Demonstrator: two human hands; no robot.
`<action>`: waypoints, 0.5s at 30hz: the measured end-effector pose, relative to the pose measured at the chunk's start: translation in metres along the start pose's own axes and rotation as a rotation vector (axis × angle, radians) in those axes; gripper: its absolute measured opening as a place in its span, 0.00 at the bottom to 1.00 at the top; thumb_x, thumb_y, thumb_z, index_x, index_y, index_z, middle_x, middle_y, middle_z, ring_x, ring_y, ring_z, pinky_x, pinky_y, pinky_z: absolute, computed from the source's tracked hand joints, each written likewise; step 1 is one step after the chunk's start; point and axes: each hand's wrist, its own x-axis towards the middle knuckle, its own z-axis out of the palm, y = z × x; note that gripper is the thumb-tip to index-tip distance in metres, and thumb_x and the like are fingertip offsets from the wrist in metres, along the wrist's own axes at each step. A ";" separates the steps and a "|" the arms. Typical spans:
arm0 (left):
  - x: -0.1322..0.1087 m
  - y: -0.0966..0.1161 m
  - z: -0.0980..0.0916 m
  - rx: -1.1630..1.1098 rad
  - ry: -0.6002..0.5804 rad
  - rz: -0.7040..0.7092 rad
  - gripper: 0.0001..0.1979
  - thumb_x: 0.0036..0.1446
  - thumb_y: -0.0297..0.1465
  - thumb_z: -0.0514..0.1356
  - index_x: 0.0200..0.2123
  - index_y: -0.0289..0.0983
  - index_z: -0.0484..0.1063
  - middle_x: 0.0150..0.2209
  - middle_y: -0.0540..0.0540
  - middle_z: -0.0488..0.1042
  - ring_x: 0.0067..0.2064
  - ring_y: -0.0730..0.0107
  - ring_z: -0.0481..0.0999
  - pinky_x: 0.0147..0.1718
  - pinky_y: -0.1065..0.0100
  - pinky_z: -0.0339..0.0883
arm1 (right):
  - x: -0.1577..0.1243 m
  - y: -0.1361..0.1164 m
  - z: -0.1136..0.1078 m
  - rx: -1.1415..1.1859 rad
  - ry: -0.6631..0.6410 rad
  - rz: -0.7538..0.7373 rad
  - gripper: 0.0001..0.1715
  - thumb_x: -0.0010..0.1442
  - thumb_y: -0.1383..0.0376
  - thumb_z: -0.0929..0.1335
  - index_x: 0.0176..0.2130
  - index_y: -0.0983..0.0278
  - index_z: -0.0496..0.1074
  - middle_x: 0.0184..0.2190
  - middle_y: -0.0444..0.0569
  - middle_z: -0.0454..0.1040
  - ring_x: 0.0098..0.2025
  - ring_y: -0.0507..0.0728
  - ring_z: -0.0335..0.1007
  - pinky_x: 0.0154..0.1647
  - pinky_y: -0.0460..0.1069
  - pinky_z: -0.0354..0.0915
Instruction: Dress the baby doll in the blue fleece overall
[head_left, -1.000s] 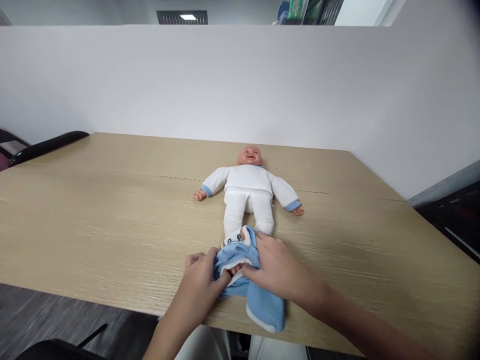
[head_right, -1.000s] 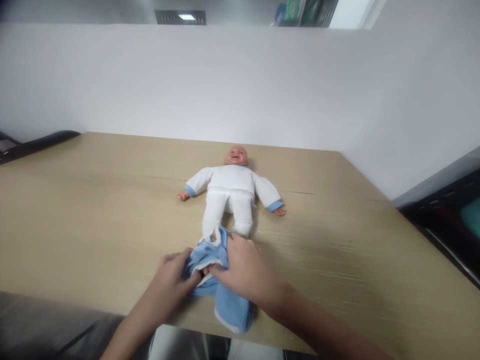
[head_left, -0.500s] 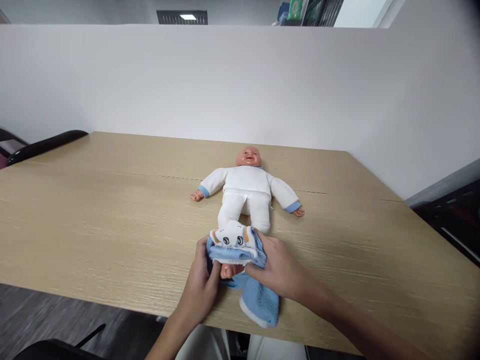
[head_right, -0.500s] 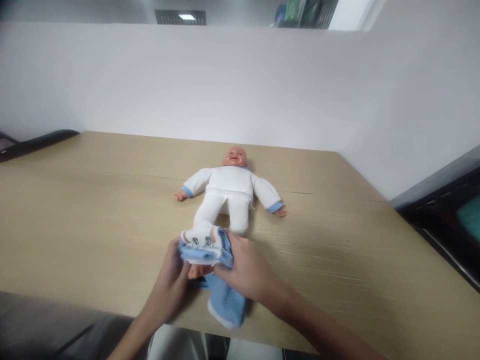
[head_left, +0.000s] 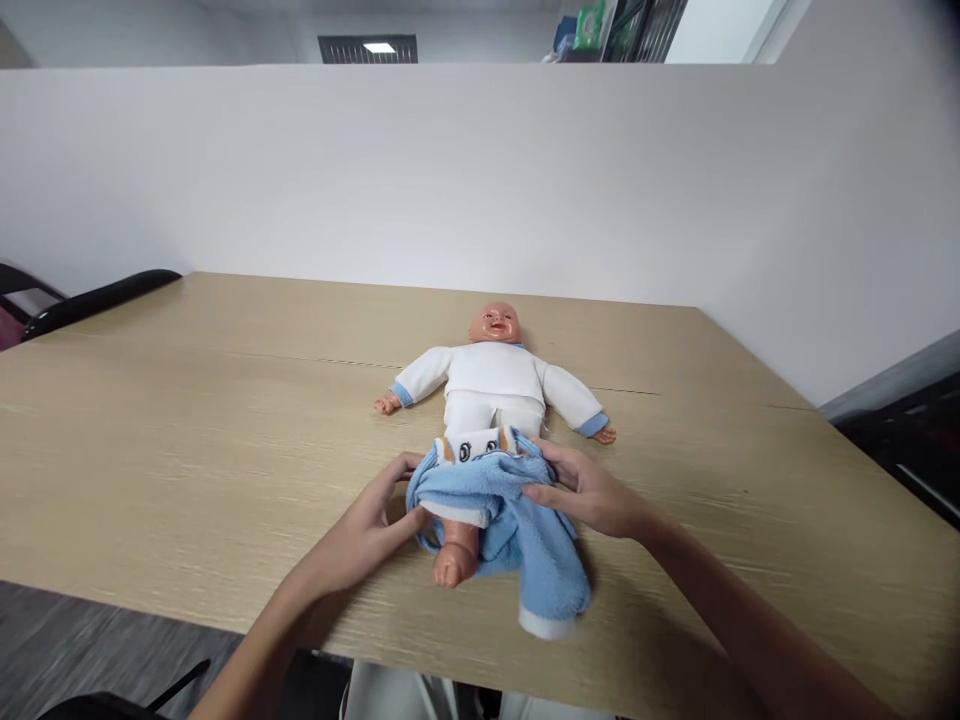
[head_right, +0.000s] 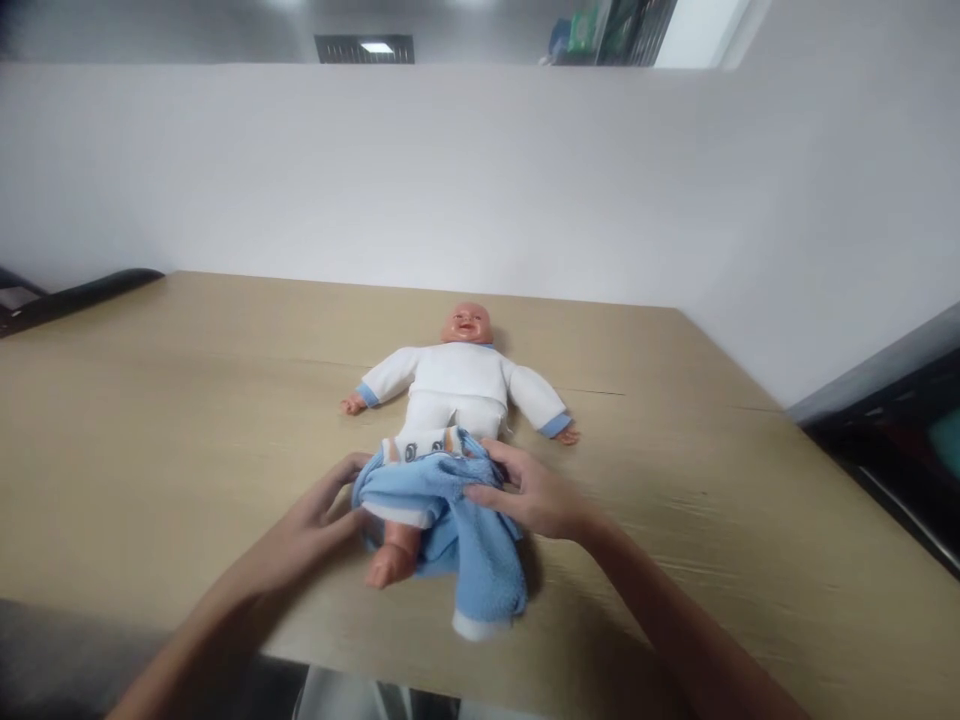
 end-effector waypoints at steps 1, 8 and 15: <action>0.001 -0.002 -0.003 0.018 -0.013 0.005 0.23 0.70 0.45 0.63 0.63 0.43 0.69 0.68 0.39 0.71 0.69 0.49 0.70 0.70 0.51 0.63 | -0.001 0.006 -0.004 0.085 -0.005 0.042 0.36 0.65 0.53 0.77 0.67 0.59 0.71 0.60 0.52 0.80 0.63 0.65 0.76 0.67 0.60 0.70; 0.029 0.028 -0.001 0.243 0.033 0.158 0.28 0.73 0.46 0.58 0.72 0.47 0.61 0.74 0.40 0.63 0.75 0.51 0.61 0.75 0.47 0.54 | -0.007 0.028 -0.019 0.400 0.013 0.105 0.46 0.54 0.49 0.83 0.63 0.63 0.73 0.57 0.55 0.83 0.57 0.62 0.81 0.58 0.53 0.73; 0.105 0.085 0.002 0.532 -0.450 0.278 0.20 0.63 0.51 0.67 0.45 0.40 0.80 0.43 0.45 0.80 0.49 0.55 0.76 0.50 0.60 0.71 | -0.012 0.032 -0.012 0.522 0.217 0.146 0.38 0.54 0.49 0.83 0.58 0.59 0.76 0.50 0.48 0.83 0.48 0.55 0.81 0.52 0.48 0.73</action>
